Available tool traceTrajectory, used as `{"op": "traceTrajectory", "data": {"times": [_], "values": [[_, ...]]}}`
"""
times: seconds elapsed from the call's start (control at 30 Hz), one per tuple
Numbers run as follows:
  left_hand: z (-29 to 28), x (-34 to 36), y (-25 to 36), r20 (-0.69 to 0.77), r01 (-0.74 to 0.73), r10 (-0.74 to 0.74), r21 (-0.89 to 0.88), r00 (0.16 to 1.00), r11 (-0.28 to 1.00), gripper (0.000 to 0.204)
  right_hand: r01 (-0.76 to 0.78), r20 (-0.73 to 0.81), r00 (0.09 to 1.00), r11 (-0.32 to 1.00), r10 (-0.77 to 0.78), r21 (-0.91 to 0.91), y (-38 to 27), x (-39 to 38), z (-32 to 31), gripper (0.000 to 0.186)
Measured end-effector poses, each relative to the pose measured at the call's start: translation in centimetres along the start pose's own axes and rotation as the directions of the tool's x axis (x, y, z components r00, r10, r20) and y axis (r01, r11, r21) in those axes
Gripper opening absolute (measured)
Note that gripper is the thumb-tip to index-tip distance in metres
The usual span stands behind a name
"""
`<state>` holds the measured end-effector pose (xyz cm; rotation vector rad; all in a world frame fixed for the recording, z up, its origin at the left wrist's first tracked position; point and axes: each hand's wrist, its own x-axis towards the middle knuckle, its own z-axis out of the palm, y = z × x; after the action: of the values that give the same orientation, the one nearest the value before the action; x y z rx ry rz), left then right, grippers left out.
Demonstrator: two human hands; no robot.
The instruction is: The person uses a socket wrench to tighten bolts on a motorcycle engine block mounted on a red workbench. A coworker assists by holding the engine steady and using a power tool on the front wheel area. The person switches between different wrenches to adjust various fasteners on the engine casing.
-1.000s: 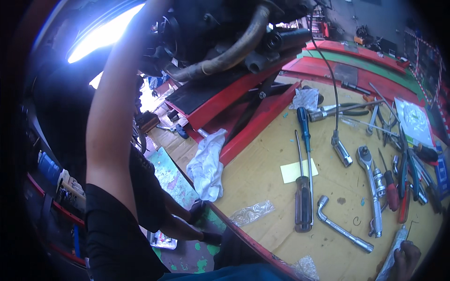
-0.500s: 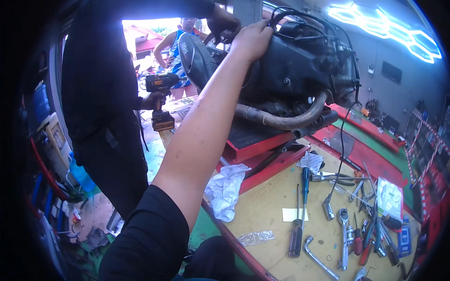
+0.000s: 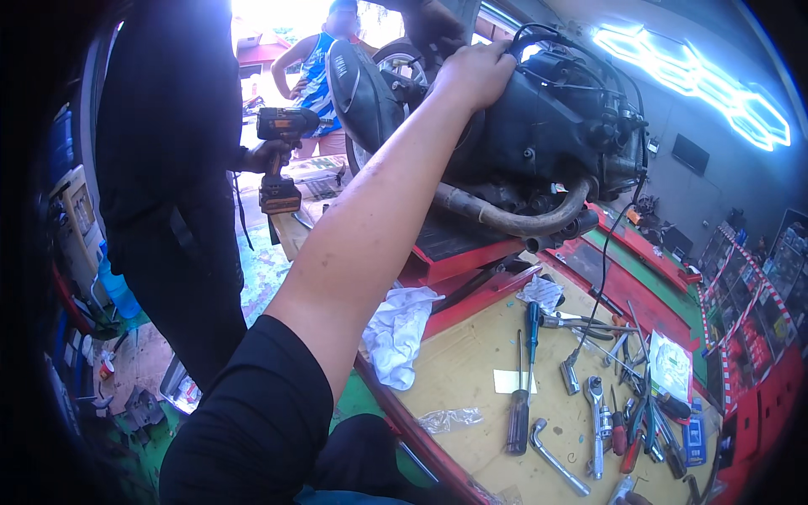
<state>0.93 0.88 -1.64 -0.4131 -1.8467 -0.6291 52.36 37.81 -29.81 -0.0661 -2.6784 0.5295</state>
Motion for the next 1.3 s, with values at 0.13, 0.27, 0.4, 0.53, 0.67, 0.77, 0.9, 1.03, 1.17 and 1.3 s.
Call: {"op": "traceTrajectory", "data": {"times": [0.13, 0.27, 0.4, 0.53, 0.67, 0.77, 0.9, 1.03, 1.17, 1.3], "values": [[-0.1, 0.0, 0.3, 0.027, 0.008, -0.007, -0.020, 1.000, 1.000, 0.052, -0.049, -0.001, 0.999, 0.999, 0.049, 0.016, -0.6, 0.0, 0.0, 0.036], [-0.6, -0.1, 0.6, 0.080, 0.025, -0.023, -0.023, 0.996, 0.999, 0.056, -0.090, 0.004, 0.996, 0.996, 0.090, 0.022, -0.3, -0.1, 0.1, 0.036], [-0.3, -0.1, 0.3, 0.020, 0.012, -0.011, -0.038, 1.000, 0.999, 0.050, -0.022, -0.008, 1.000, 1.000, 0.022, -0.009, 0.2, -0.2, 0.1, 0.035], [-0.2, -0.2, 0.3, 0.031, 0.009, -0.008, -0.037, 0.999, 0.999, 0.053, -0.031, -0.016, 0.999, 1.000, 0.031, 0.002, -0.3, -0.2, 0.2, 0.034], [-0.6, -0.2, 0.4, 0.062, 0.021, -0.020, -0.023, 0.998, 1.000, 0.056, -0.050, -0.019, 0.999, 0.998, 0.049, -0.048, -0.5, -0.1, 0.2, 0.032], [-0.7, -0.3, 0.4, 0.055, 0.030, -0.028, -0.028, 0.998, 0.999, 0.056, -0.047, -0.030, 0.998, 0.998, 0.046, -0.042, -0.7, 0.0, 0.2, 0.031], [-1.4, -0.4, 0.9, 0.125, 0.058, -0.053, -0.033, 0.991, 0.998, 0.057, -0.049, -0.026, 0.999, 0.998, 0.048, -0.038, -1.0, 0.0, 0.1, 0.032], [-1.1, -0.3, 0.7, 0.092, 0.027, -0.023, -0.036, 0.995, 0.999, 0.057, -0.042, -0.027, 0.999, 0.999, 0.042, 0.000, -0.7, -0.1, 0.1, 0.032], [-0.4, -0.3, 0.4, 0.020, -0.023, 0.024, -0.015, 1.000, 1.000, 0.054, -0.037, -0.006, 0.999, 0.999, 0.037, -0.003, -0.9, 0.3, -0.1, 0.032], [2.4, 2.8, -3.7, 0.150, -0.336, 0.306, 0.262, 0.940, 0.905, 0.038, -0.044, 0.020, 0.999, 0.999, 0.044, -0.017, -0.8, 0.4, -0.4, 0.037]]}}
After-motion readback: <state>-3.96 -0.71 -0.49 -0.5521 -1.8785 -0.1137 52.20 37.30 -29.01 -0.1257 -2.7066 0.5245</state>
